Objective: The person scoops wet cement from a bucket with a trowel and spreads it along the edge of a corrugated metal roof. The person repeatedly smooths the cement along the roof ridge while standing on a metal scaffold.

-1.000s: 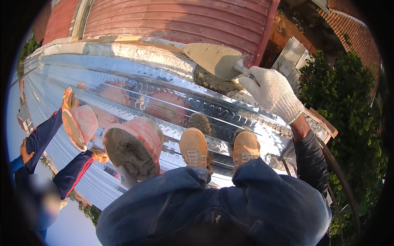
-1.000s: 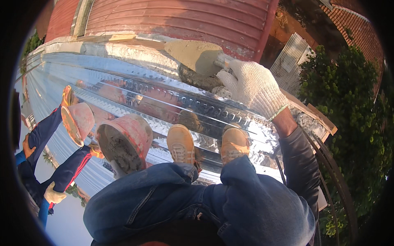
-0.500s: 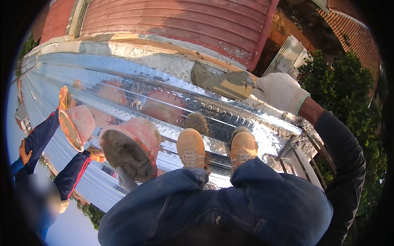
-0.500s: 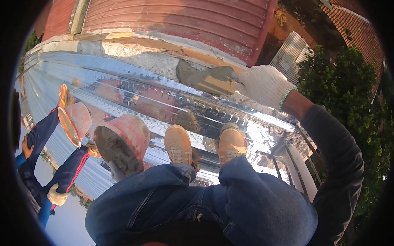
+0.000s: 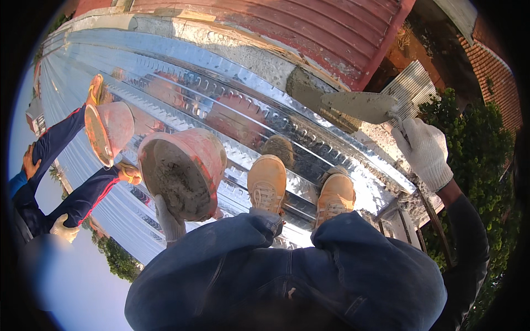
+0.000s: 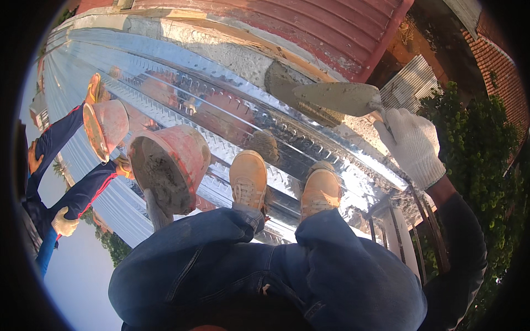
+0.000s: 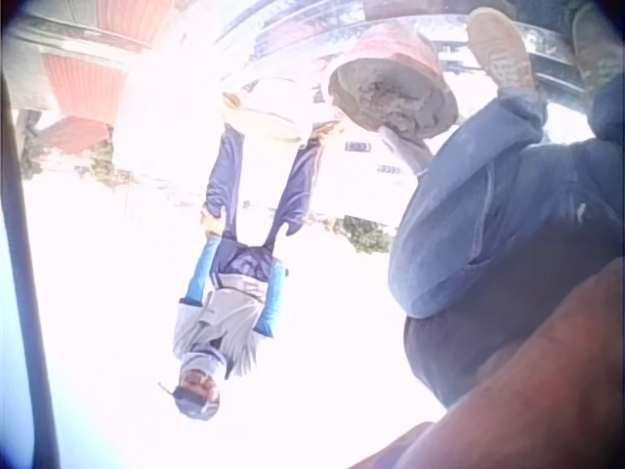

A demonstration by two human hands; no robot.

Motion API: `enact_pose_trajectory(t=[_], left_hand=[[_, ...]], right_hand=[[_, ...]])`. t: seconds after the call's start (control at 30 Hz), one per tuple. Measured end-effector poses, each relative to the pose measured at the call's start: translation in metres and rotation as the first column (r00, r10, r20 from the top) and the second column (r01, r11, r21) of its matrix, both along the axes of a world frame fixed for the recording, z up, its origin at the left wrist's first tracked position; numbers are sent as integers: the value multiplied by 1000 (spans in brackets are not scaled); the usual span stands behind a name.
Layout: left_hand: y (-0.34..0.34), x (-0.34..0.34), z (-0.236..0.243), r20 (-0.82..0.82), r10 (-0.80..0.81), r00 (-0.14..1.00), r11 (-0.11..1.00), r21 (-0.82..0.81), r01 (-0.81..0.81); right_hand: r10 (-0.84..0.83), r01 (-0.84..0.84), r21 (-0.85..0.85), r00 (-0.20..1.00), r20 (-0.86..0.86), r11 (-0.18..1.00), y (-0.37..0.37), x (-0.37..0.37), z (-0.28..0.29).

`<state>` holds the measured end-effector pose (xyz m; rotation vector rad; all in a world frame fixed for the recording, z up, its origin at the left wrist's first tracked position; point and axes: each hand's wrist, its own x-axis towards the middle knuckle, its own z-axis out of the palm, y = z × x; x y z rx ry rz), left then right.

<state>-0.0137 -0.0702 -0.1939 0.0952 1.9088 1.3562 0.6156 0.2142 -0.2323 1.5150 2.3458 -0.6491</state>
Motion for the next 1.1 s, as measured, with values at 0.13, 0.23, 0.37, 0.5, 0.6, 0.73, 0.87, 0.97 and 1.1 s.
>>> enact_pose_trajectory(t=[0.13, 0.23, 0.37, 0.5, 0.6, 0.73, 0.87, 0.97, 1.1], left_hand=[[5, 5, 1, 61, 16, 998, 998, 62, -20], [0, 3, -7, -120, 16, 993, 999, 32, -12], [21, 18, 2, -201, 26, 979, 999, -18, -30], [58, 31, 22, -228, -47, 972, 999, 16, 52], [90, 23, 37, -269, -189, 944, 982, -41, 185], [133, 0, 39, -280, -424, 861, 905, -154, 396], [185, 15, 39, -243, -610, 755, 791, -243, 561], [213, 34, 55, -244, -735, 633, 676, -342, 653], [222, 57, 61, -274, -778, 565, 628, -353, 694]], right_hand=[[-92, 94, -6, 959, -266, 996, 15, -42, 13], [-120, 96, -79, 896, -427, 992, 18, -87, 22], [-146, 53, -198, 859, -491, 979, 16, -116, 27], [-149, 38, -228, 856, -494, 973, 12, -127, 30], [-155, 31, -245, 848, -507, 969, 9, -129, 33], [-51, -21, -119, 817, -574, 993, -2, -132, 37], [58, -103, -63, 864, -500, 993, 0, -139, 65], [166, -193, -26, 896, -412, 981, 7, -147, 86], [262, -258, 50, 923, -282, 965, 15, -159, 85]])
